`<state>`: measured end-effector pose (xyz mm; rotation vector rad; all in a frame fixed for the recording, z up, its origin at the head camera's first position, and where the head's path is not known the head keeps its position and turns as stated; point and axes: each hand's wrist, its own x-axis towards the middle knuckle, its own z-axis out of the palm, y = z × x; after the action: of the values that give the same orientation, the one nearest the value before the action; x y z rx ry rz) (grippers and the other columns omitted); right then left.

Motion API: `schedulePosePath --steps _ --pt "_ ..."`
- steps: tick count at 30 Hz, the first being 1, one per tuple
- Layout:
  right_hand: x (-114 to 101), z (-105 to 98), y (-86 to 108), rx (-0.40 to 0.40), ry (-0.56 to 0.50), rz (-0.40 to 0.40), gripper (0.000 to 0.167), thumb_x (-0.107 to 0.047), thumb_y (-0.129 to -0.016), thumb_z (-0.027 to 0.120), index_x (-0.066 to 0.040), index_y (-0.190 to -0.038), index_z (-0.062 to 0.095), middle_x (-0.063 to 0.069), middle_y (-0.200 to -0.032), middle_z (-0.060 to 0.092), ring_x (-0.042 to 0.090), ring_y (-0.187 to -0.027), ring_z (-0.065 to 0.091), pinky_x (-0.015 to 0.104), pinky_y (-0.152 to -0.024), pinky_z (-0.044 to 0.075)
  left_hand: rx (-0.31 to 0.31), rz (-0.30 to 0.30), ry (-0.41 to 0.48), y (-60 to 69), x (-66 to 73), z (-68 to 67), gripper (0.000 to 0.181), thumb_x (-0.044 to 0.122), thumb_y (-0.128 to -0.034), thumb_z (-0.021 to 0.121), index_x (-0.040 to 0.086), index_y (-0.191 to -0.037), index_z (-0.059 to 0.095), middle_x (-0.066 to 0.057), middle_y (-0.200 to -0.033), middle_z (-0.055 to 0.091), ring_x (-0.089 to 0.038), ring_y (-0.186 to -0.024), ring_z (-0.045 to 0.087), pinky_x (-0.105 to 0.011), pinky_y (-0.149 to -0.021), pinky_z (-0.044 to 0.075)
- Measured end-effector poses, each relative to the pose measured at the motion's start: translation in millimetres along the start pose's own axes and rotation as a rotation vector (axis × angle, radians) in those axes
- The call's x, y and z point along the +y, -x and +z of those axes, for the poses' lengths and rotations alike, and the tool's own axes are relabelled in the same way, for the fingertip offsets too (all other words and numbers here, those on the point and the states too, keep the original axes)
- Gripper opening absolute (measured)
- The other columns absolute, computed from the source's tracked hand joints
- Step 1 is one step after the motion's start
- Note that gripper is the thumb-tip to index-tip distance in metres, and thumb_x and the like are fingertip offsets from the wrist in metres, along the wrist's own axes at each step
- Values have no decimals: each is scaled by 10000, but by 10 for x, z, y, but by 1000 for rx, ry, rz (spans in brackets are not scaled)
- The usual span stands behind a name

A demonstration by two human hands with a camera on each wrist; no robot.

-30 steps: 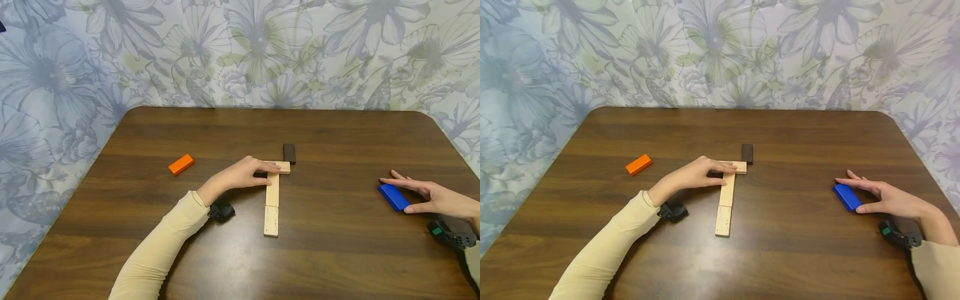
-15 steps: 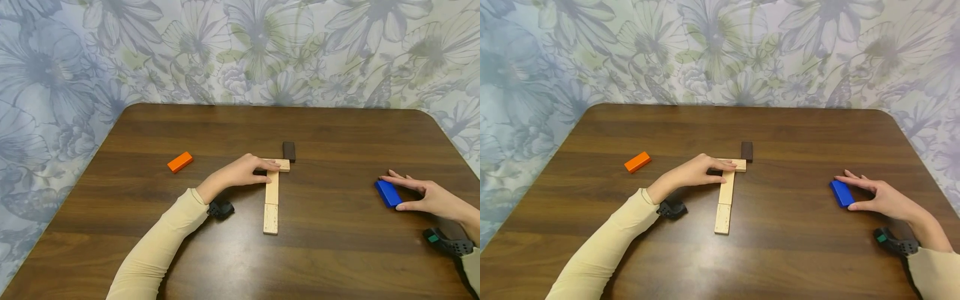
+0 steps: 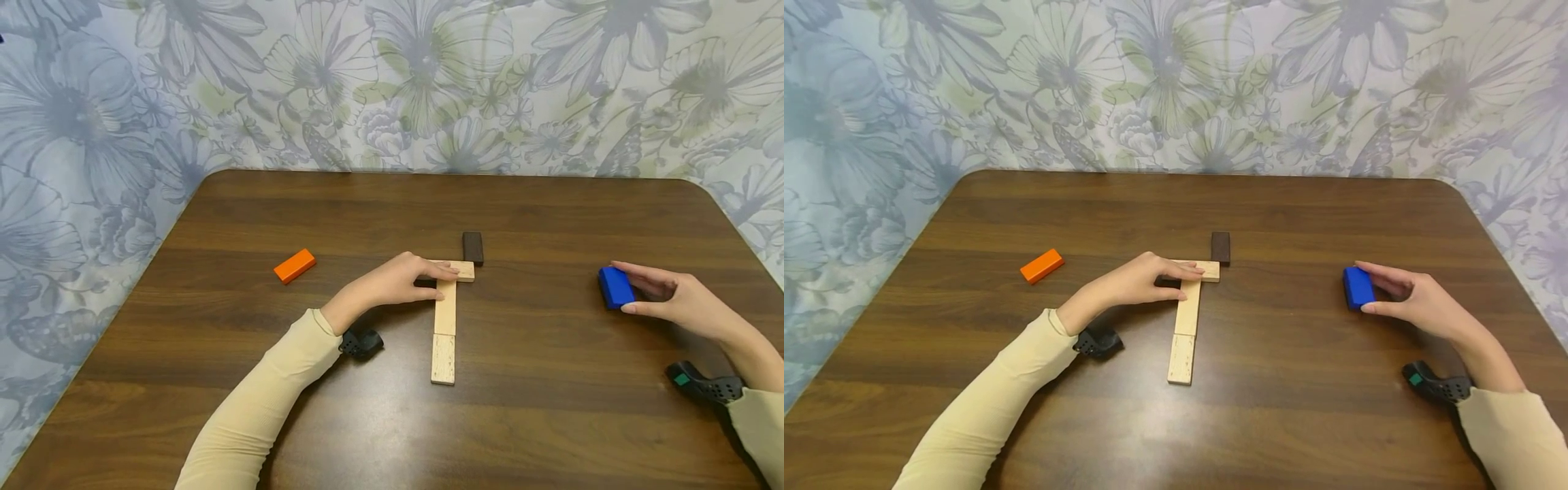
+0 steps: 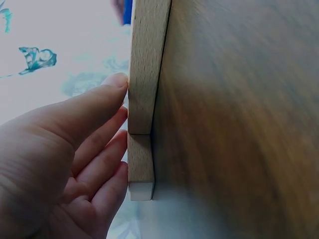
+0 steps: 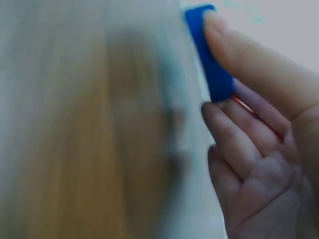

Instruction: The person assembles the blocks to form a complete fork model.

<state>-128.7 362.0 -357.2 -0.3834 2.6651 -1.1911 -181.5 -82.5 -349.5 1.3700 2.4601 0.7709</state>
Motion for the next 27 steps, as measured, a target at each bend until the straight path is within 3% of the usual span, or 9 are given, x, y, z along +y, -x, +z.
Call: schedulePosePath --steps 6,14,27 --pt "-372 91 -285 16 -105 47 645 -184 -874 682 -171 -1448 388 101 -1443 377 -56 -1182 418 80 -821 388 -6 8 -16 -20 16 -33 385 197 -902 647 64 -1260 604 -42 -1313 522 -133 -1261 407 -197 -1015 267" --pt "-830 403 -695 61 -185 -33 651 -177 -853 705 -121 -1432 411 123 -1437 381 264 -1295 365 196 -891 410 13 16 -10 -18 9 -44 382 183 -896 655 69 -1258 608 -39 -1292 540 -144 -1264 406 -198 -1009 280" --pt "-1131 991 -1360 45 -347 -127 658 -141 -832 726 -54 -1411 424 127 -1416 406 250 -1282 389 367 -994 349 21 36 2 6 -4 24 352 173 -896 654 66 -1231 630 -61 -1273 555 -122 -1236 437 -196 -993 305"
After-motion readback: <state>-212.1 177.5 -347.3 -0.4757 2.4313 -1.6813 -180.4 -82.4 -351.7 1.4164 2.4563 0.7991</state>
